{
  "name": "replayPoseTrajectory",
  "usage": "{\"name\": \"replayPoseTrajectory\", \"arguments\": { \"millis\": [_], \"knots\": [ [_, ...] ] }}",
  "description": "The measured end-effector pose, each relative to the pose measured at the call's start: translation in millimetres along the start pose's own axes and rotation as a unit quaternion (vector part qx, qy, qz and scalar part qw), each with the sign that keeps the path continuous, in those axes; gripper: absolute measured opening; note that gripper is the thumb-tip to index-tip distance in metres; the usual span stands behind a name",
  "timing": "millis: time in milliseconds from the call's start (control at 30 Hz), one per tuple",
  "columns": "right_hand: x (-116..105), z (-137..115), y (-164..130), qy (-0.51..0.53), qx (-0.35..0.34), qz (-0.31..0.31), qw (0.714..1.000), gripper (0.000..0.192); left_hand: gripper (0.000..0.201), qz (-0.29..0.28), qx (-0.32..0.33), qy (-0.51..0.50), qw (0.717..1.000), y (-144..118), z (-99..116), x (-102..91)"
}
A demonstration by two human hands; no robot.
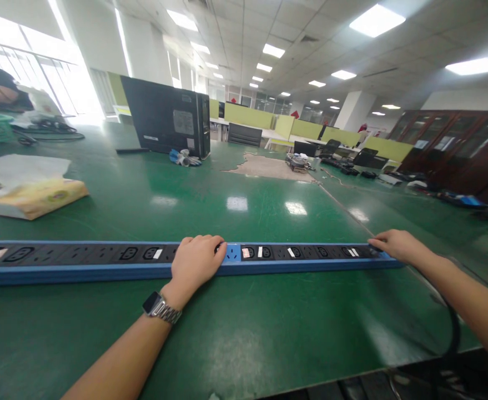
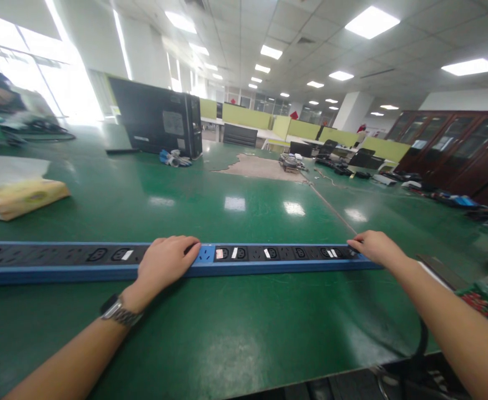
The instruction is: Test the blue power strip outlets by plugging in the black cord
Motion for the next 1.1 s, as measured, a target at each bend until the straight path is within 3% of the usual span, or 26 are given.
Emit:
{"name": "replayPoseTrajectory", "arguments": {
  "millis": [333, 500, 700, 833, 900, 967, 1100],
  "knots": [
    [1, 1, -9, 0.018, -0.03, 0.024, 0.999, 0.05, 0.042, -0.001, -0.003, -0.002, 1.0, 1, 0, 0.3],
    [10, 3, -3, 0.016, -0.018, 0.027, 0.999, 0.051, 0.041, -0.009, -0.012, 0.0, 1.0, 1, 0, -0.3],
    [23, 9, -19, 0.026, 0.01, 0.055, 0.998, 0.054, 0.042, -0.013, -0.007, -0.002, 1.0, 1, 1, -0.7],
    [0, 6, -25, 0.0, 0.062, 0.043, 0.997, 0.054, 0.043, -0.014, -0.008, 0.008, 1.0, 1, 2, -1.2],
    [-26, -1, -29, 0.007, 0.11, 0.067, 0.992, 0.055, 0.043, -0.014, -0.006, 0.008, 1.0, 1, 2, -1.6],
    [-45, -18, -37, 0.048, 0.12, 0.048, 0.99, 0.056, 0.043, -0.015, -0.005, 0.007, 1.0, 1, 2, -1.9],
    [-44, -81, -58, 0.13, 0.016, -0.103, 0.986, 0.051, 0.043, -0.012, -0.008, 0.004, 1.0, 0, 1, -1.5]
  ]
}}
Point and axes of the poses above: each hand's wrist, its own y-axis towards the middle knuckle, its own x-axis out of the palm, z = x × y, the point moved 5 cm from there along y, towards the middle knuckle, and after that the axes turned 11 degrees about x, right-handed, at the moved point
